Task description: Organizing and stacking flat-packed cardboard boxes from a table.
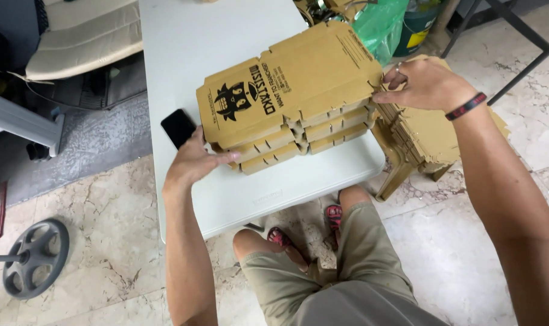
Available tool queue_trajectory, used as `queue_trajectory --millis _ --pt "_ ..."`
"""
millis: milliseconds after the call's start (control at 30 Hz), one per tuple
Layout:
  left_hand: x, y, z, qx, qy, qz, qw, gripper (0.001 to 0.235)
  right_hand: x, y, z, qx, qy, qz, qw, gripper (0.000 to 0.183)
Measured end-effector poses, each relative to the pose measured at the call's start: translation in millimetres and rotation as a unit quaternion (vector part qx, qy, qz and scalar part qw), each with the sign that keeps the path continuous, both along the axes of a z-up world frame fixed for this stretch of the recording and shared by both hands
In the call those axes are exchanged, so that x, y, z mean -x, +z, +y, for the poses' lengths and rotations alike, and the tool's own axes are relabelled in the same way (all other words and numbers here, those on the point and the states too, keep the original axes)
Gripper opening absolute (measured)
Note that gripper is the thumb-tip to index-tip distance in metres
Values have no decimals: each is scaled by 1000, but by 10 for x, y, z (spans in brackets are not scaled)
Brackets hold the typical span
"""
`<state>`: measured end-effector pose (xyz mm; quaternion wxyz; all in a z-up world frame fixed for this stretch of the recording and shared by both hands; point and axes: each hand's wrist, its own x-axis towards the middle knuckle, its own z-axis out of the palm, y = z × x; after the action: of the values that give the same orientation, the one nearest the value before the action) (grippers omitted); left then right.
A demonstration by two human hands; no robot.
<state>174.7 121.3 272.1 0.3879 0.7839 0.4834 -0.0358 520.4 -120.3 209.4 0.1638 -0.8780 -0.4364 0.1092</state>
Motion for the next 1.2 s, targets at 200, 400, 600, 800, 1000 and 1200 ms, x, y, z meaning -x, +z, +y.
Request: queue_trajectory --millis 200,400,600,800,1000,1200 --pt "-81 -163 275 -55 7 10 998 54 41 47 179 99 26 -60 993 58" --pt "-138 -63 310 -72 13 51 996 37 78 294 293 231 61 -66 969 39" --pt "-87 -107 372 -68 21 31 997 41 -281 88 348 252 224 -211 918 25" --pt "-117 -256 528 -89 4 49 995 37 60 603 408 208 7 94 973 35" --pt "-105 -347 597 -102 -2 40 994 60 99 672 425 234 14 91 968 33" --pt "-113 -286 556 -99 -2 36 994 60 16 531 440 232 40 48 971 38"
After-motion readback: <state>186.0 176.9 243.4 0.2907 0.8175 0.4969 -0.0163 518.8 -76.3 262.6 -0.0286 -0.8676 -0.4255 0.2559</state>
